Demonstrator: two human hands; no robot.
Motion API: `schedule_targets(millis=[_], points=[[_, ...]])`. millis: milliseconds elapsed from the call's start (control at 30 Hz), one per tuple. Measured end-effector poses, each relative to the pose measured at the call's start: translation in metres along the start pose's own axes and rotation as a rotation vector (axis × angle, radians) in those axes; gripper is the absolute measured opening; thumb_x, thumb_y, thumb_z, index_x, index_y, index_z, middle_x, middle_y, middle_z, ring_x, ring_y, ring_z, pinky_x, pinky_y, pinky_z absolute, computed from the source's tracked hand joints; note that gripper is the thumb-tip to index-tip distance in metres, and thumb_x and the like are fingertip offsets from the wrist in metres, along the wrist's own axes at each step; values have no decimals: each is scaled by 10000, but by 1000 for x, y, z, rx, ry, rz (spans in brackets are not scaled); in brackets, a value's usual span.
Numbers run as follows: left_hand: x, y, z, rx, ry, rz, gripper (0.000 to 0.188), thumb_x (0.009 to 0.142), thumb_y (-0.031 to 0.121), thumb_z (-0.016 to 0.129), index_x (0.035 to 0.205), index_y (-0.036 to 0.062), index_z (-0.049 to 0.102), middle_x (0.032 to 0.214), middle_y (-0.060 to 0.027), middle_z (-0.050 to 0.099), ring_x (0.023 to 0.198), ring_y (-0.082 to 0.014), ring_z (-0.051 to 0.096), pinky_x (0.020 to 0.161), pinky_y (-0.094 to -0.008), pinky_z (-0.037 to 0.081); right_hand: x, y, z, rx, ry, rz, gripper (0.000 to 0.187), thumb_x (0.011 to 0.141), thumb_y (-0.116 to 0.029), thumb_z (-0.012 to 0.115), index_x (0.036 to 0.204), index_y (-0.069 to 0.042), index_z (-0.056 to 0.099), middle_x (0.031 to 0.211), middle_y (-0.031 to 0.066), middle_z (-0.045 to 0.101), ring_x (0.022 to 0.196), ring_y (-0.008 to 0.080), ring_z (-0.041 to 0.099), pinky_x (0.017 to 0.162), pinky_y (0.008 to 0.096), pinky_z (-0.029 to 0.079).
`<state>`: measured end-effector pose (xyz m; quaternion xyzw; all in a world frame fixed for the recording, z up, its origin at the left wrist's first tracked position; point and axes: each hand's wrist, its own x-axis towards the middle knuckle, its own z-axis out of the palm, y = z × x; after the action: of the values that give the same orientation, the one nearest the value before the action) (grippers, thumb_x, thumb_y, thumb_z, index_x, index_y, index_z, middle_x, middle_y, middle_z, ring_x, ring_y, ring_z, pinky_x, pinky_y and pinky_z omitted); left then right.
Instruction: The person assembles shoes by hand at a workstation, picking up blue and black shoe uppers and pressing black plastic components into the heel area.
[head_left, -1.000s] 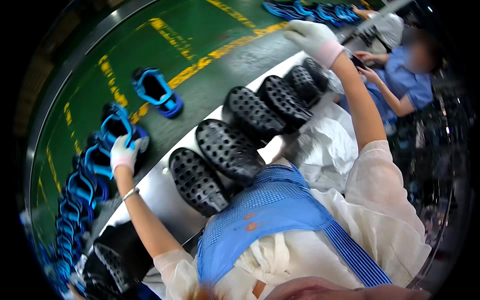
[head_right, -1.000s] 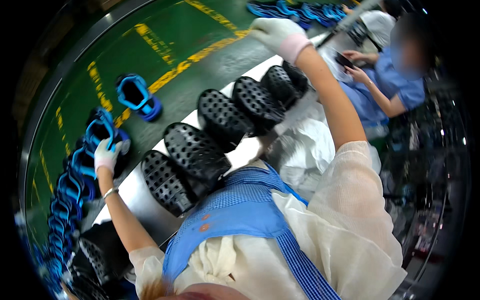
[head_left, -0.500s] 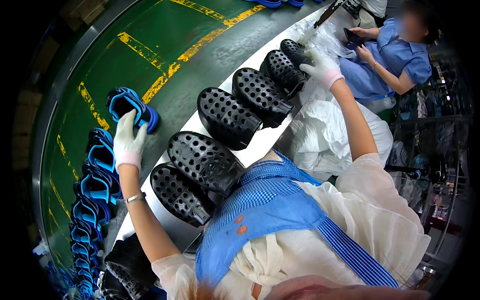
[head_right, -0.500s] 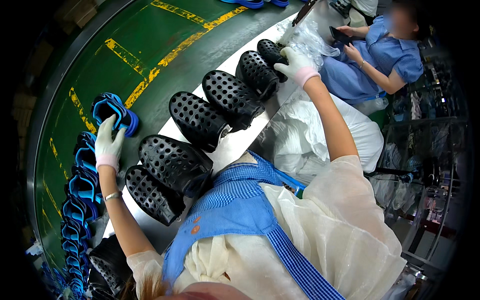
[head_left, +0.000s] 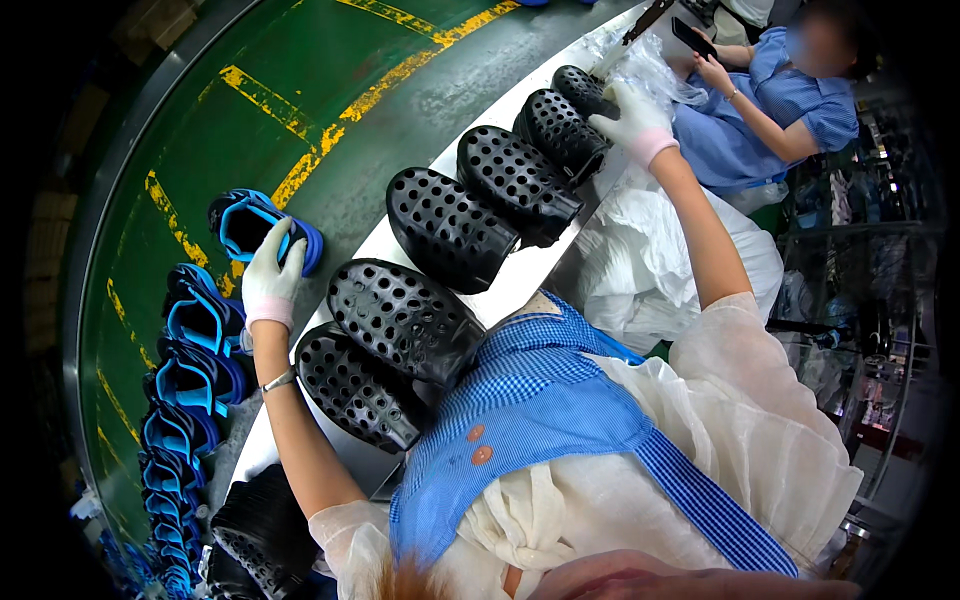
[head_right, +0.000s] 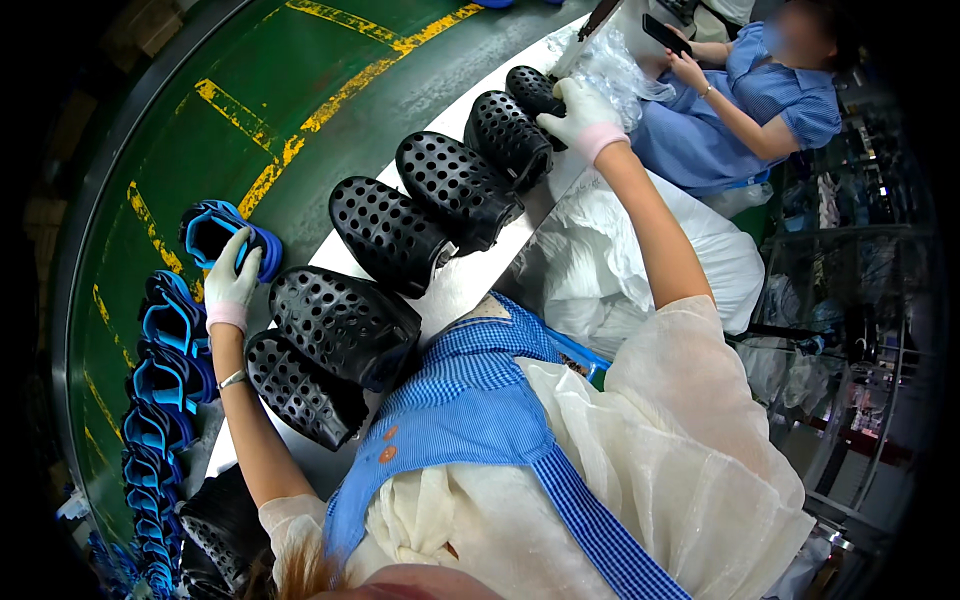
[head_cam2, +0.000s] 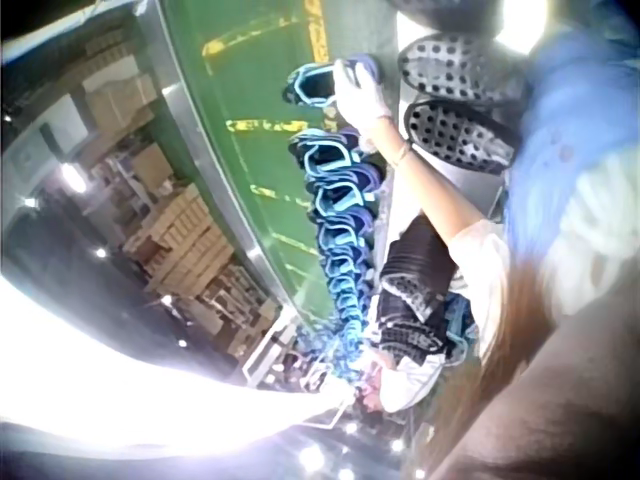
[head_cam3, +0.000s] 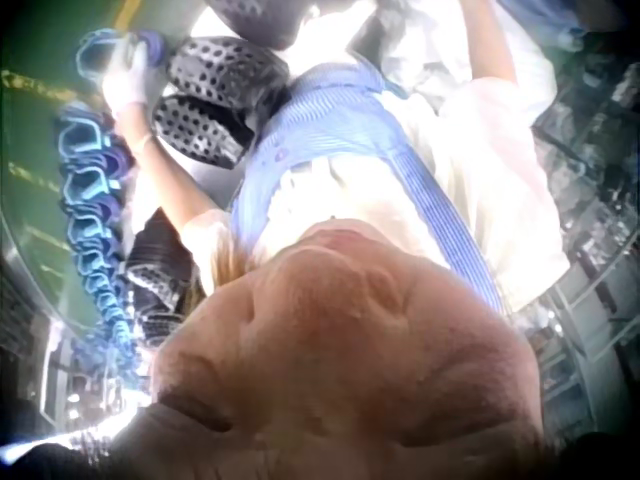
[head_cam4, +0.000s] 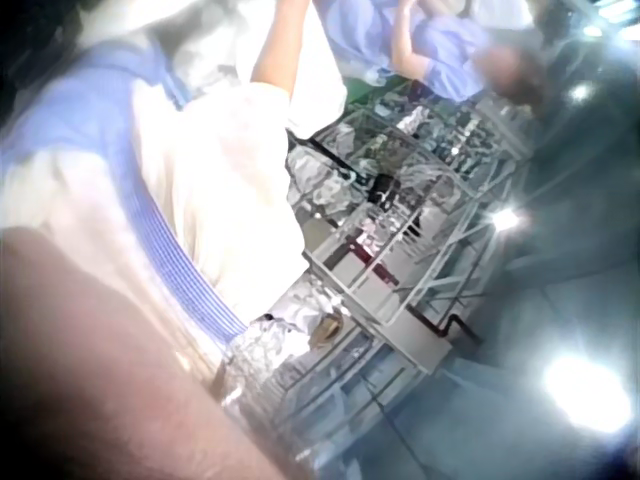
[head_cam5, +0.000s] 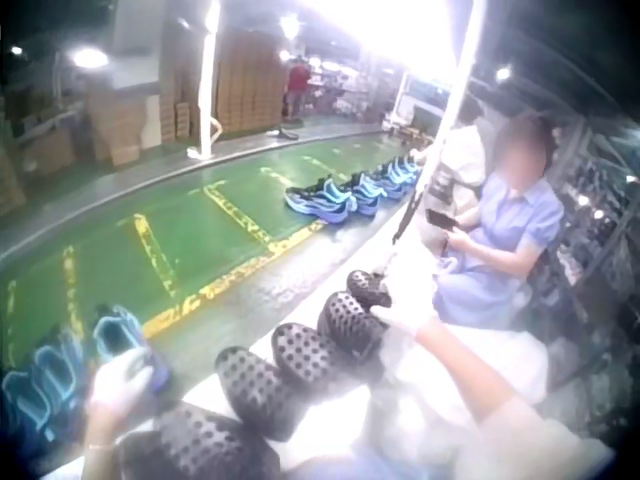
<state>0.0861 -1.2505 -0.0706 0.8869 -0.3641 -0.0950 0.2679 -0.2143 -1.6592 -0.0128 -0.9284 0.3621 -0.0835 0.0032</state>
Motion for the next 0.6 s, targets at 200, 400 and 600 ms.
schedule_targets(millis=[200,400,600], points=[[-10,-4,-11,28,122,136,408,819,272,628,1178,88,570,1007,-147,611,791,-286,613,740,-350,487,-6,-21,-63,150,86,-54,419,710,-324,693,991,-32,590,951,134,618,902,270,599,803,340,467],[-8,36,-39,-483,96,-6,402,862,210,602,1220,34,555,1102,-137,599,967,-192,595,830,-292,472,-6,-158,-88,542,123,-478,421,709,-244,712,1047,-31,581,945,119,604,884,220,605,772,315,485],[-37,65,-45,-1653,-233,41,540,877,352,596,1241,-15,440,1212,-155,521,1042,-239,561,892,-393,472,-19,-280,-78,743,-81,-881,382,706,-258,677,997,-29,587,931,138,597,870,285,597,782,351,492]])
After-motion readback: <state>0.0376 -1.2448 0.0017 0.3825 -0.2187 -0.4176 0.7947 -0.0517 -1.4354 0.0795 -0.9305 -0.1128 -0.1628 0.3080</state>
